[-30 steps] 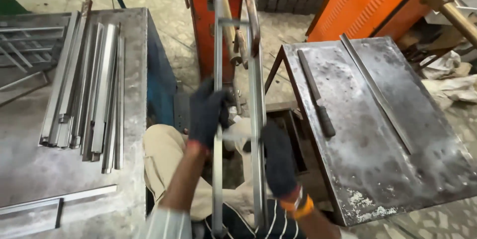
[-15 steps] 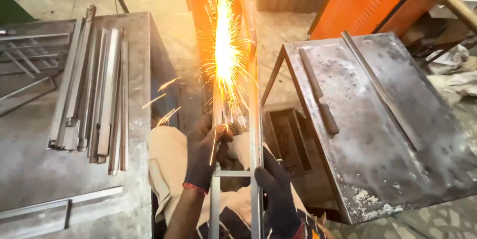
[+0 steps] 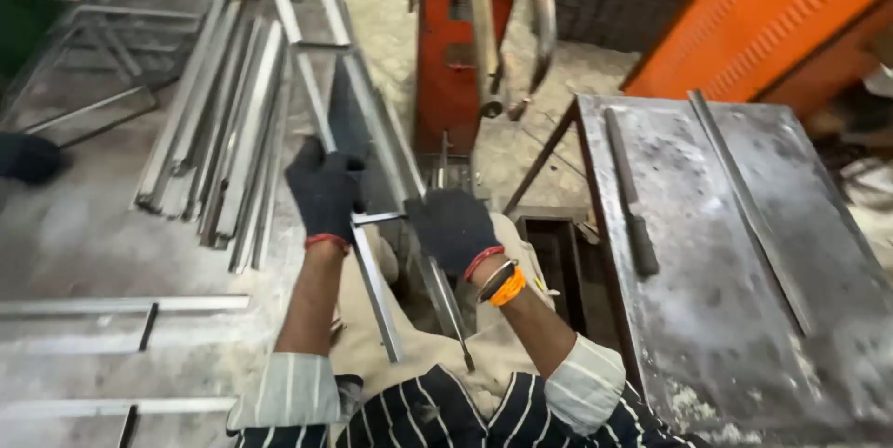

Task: Assembling and spot welding metal strips to create rectangular frames at a manual workstation.

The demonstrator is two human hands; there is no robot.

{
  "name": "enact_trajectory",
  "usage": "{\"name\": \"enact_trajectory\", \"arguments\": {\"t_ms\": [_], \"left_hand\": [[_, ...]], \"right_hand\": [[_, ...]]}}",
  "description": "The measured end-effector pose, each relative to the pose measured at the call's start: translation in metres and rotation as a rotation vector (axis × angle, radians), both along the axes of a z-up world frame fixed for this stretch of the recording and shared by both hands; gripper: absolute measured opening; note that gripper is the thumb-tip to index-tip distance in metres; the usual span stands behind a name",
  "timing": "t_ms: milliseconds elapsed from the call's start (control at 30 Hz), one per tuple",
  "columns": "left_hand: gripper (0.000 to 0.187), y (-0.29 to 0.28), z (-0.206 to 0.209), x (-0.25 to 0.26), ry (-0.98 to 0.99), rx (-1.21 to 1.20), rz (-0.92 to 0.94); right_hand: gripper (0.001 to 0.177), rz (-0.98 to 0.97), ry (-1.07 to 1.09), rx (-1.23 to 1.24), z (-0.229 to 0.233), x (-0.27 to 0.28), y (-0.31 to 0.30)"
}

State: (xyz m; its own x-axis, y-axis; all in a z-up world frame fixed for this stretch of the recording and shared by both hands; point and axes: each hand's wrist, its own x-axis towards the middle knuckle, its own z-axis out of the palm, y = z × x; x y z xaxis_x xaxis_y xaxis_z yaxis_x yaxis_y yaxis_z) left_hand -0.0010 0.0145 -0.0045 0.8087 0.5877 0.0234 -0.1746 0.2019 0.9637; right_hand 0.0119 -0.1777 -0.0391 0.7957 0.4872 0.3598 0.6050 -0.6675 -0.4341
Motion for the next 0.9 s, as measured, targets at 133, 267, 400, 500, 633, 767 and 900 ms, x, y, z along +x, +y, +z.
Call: {"name": "enact_trajectory", "arguments": {"t_ms": [133, 267, 400, 500, 633, 767, 900], "left_hand": [[0.007, 0.090, -0.071, -0.037, 0.064, 0.068, 0.222], [0.009, 0.174, -0.147, -0.138, 0.110, 0.102, 0.547], [0.018, 0.231, -0.177, -0.274, 0.126, -0.007, 0.726], [0.019, 0.257, -0.179, -0.357, 0.074, -0.043, 0.790], [0.021, 0.269, -0.183, -0.427, 0.106, 0.000, 0.820], [0.046, 0.268, -0.203, -0.441, 0.917, 0.688, 0.959], [0.029, 0.249, -0.224, -0.371, 0.651, 1.227, 0.827]], "right_hand": [[0.041, 0.180, 0.202, -0.158, -0.002, -0.034, 0.025], [0.044, 0.342, 1.031, 0.049, -0.002, -0.071, 0.033], [0.040, 0.401, 1.717, 0.421, 0.007, -0.106, 0.048], [0.042, 0.328, 1.759, 0.484, 0.011, -0.108, 0.061], [0.044, 0.450, 1.675, 0.599, 0.014, -0.089, 0.059], [0.051, 0.531, 1.586, 0.749, 0.043, -0.084, 0.056], [0.068, 0.444, 1.385, 0.875, 0.055, -0.078, 0.057]]}}
